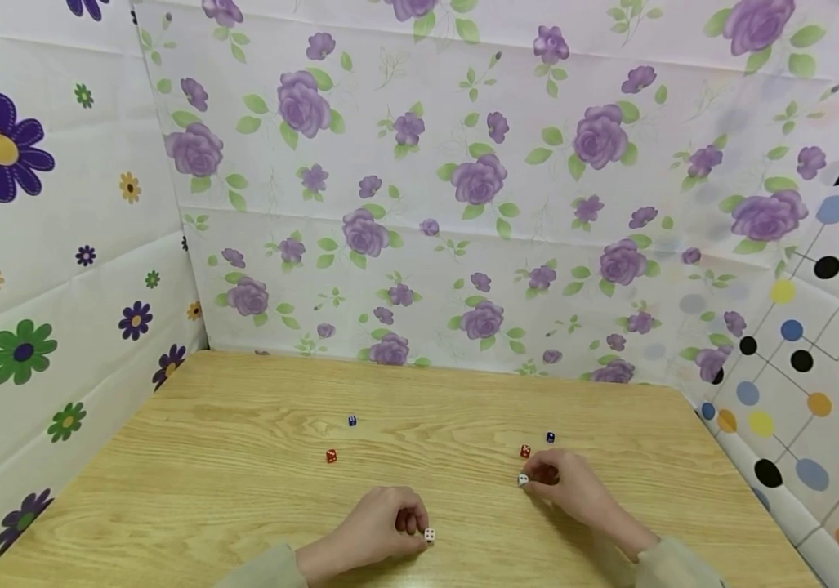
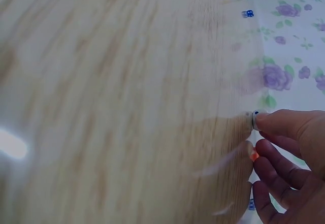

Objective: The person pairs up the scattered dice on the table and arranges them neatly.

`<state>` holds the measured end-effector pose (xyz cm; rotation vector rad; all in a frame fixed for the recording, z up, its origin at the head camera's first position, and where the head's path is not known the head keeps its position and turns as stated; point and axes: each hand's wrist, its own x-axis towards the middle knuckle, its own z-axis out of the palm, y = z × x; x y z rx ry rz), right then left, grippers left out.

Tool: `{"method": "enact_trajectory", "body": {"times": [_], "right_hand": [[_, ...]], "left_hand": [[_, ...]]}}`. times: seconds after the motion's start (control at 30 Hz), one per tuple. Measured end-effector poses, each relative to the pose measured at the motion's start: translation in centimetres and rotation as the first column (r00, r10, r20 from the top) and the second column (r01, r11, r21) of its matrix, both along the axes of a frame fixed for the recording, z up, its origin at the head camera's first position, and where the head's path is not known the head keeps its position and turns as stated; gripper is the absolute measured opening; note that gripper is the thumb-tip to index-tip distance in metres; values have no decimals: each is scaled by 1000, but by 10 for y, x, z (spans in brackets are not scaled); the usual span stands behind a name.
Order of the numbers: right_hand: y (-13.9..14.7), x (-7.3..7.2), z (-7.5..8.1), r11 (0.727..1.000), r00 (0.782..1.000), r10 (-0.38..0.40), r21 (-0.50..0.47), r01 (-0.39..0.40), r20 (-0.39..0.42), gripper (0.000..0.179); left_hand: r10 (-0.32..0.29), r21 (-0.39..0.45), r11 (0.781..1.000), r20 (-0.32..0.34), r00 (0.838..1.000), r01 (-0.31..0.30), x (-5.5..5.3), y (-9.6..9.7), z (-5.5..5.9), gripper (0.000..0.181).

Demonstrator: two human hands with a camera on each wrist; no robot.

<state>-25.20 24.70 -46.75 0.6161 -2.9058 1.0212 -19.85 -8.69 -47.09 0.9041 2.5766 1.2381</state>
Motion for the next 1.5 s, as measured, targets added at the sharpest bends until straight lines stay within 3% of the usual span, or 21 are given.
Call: {"method": "enact_trajectory", "body": {"times": [0.87,1.5], "right_hand": [[-27,13,-4,998,996,64,-1,-64,63,7],[-57,31,-5,982,978,184,-46,-181,95,8]], "left_hand": [[5,3,1000,17,1000,-5,1,-1,0,11],[0,-1,1000,8,1000,0,-1,0,0,11]]}}
